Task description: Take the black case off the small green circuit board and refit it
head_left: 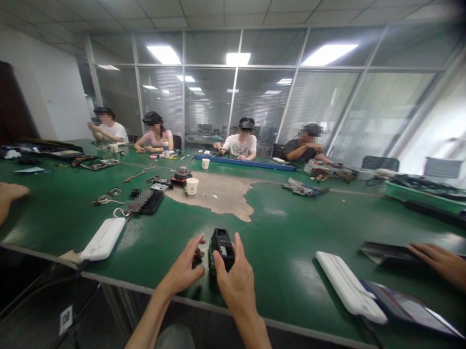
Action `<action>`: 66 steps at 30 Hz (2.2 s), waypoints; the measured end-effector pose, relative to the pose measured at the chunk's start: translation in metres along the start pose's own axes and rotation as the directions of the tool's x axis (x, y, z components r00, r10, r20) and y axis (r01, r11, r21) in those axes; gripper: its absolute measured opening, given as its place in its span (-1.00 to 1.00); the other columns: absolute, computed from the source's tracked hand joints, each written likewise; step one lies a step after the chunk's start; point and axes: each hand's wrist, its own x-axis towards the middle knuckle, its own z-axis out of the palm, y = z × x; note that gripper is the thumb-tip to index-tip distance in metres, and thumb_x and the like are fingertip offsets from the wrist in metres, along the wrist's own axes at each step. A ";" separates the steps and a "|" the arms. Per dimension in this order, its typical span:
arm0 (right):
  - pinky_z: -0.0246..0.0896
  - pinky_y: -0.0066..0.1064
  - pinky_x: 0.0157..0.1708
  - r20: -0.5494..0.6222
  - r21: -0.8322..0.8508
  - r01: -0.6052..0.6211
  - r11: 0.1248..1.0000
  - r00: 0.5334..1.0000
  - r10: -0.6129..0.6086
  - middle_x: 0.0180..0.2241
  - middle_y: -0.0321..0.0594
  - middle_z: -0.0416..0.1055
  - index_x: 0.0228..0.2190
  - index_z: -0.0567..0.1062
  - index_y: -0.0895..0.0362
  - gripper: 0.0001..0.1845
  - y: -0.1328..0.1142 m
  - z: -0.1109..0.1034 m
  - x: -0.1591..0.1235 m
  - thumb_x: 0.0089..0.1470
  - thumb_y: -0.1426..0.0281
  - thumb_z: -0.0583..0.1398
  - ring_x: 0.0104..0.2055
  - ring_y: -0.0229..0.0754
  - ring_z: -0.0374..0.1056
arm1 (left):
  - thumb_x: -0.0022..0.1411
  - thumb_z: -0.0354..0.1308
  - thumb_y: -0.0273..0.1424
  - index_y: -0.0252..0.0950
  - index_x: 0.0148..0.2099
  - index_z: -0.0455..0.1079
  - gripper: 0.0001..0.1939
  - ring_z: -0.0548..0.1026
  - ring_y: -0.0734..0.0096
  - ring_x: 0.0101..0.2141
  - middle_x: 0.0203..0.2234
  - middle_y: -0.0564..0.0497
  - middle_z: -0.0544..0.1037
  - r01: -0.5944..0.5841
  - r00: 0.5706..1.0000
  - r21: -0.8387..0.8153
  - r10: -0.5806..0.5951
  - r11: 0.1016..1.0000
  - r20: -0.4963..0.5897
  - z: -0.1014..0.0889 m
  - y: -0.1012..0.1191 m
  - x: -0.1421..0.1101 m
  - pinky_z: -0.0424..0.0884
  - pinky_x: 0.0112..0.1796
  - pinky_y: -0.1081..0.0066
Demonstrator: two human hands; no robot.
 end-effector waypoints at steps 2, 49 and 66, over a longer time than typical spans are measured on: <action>0.26 -0.10 -0.04 -0.003 -0.030 0.016 0.999 1.000 -0.017 0.06 0.14 0.34 0.25 0.05 0.28 -0.24 -0.002 0.007 -0.003 0.14 0.15 0.08 0.05 0.10 0.33 | 0.05 0.00 -0.56 -0.17 0.32 0.01 -0.24 0.41 0.43 -0.16 0.13 -0.10 0.29 0.040 0.998 -0.041 -0.043 0.998 -0.054 0.000 0.000 0.002 0.41 -0.14 0.39; 0.13 -0.08 0.11 -0.071 0.088 0.031 0.996 0.997 -0.025 0.16 0.14 0.22 0.24 0.07 0.29 -0.22 0.009 0.025 -0.009 0.15 0.10 0.10 0.17 0.06 0.20 | 0.27 -0.04 -0.38 -0.27 -0.38 0.35 -0.79 0.37 0.44 -0.36 -0.41 0.03 0.39 0.200 0.942 0.341 -0.084 0.918 -0.325 0.018 -0.005 0.018 0.23 -0.30 0.47; 0.12 -0.10 0.15 -0.085 -0.094 -0.070 0.993 0.994 0.062 0.14 0.14 0.25 0.21 0.16 0.36 -0.21 0.076 -0.003 -0.009 0.11 0.11 0.11 0.17 0.08 0.22 | 0.26 -0.05 -0.39 -0.27 -0.41 0.36 -0.77 0.37 0.44 -0.36 -0.42 0.02 0.40 0.169 0.941 0.356 -0.044 0.919 -0.334 0.019 -0.005 0.018 0.23 -0.28 0.47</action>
